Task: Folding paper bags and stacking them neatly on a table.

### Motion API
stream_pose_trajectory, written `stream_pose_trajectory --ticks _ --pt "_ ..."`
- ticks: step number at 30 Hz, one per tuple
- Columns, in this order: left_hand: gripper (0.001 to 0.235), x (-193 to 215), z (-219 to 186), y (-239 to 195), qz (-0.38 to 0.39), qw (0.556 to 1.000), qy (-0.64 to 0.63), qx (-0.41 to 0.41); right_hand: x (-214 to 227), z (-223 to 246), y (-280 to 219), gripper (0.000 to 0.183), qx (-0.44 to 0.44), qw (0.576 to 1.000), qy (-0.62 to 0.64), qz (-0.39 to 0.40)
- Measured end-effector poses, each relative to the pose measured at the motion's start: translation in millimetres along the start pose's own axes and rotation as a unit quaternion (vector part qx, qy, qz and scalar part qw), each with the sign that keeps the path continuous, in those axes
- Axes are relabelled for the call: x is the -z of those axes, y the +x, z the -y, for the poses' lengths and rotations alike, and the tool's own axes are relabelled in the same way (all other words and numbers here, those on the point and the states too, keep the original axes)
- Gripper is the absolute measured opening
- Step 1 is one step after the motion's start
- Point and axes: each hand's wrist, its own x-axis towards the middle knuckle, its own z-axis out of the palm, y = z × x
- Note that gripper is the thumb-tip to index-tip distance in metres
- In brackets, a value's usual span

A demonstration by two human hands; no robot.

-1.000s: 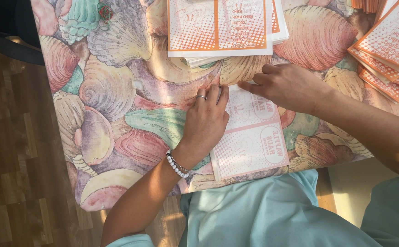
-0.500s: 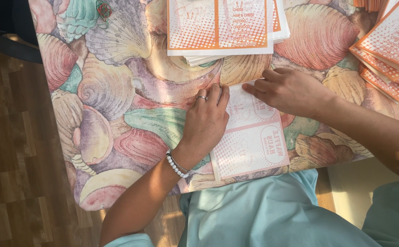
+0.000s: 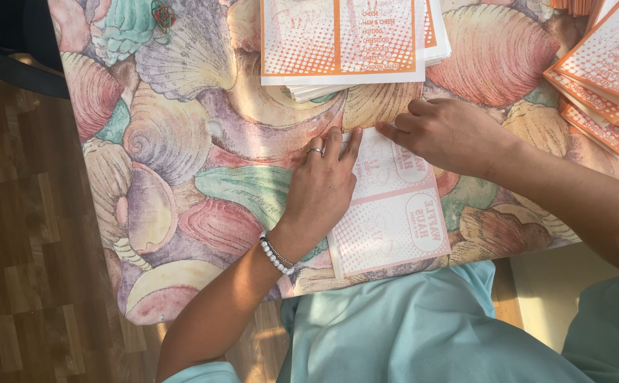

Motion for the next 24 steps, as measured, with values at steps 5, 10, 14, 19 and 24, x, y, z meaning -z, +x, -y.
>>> stream_pose_trajectory --ticks 5,10,14,19,24 --pt "0.052 -7 1 0 0.000 1.000 0.003 -0.013 -19 -4 -7 0.013 0.003 1.000 0.014 -0.023" --pt "0.053 -16 2 -2 0.003 0.999 0.035 -0.024 -26 -4 -10 0.005 -0.006 0.999 0.042 -0.032" --pt "0.054 -12 1 -1 0.004 1.000 0.017 -0.023 -26 -4 -11 0.004 -0.018 0.998 0.061 -0.031" --pt "0.052 -13 0 1 0.007 0.999 0.023 -0.022 -31 -10 -25 0.013 -0.054 0.996 0.067 -0.019" --pt "0.051 -19 -3 1 0.006 0.999 0.032 -0.012 -54 -13 -51 0.010 -0.105 0.992 0.038 -0.063"
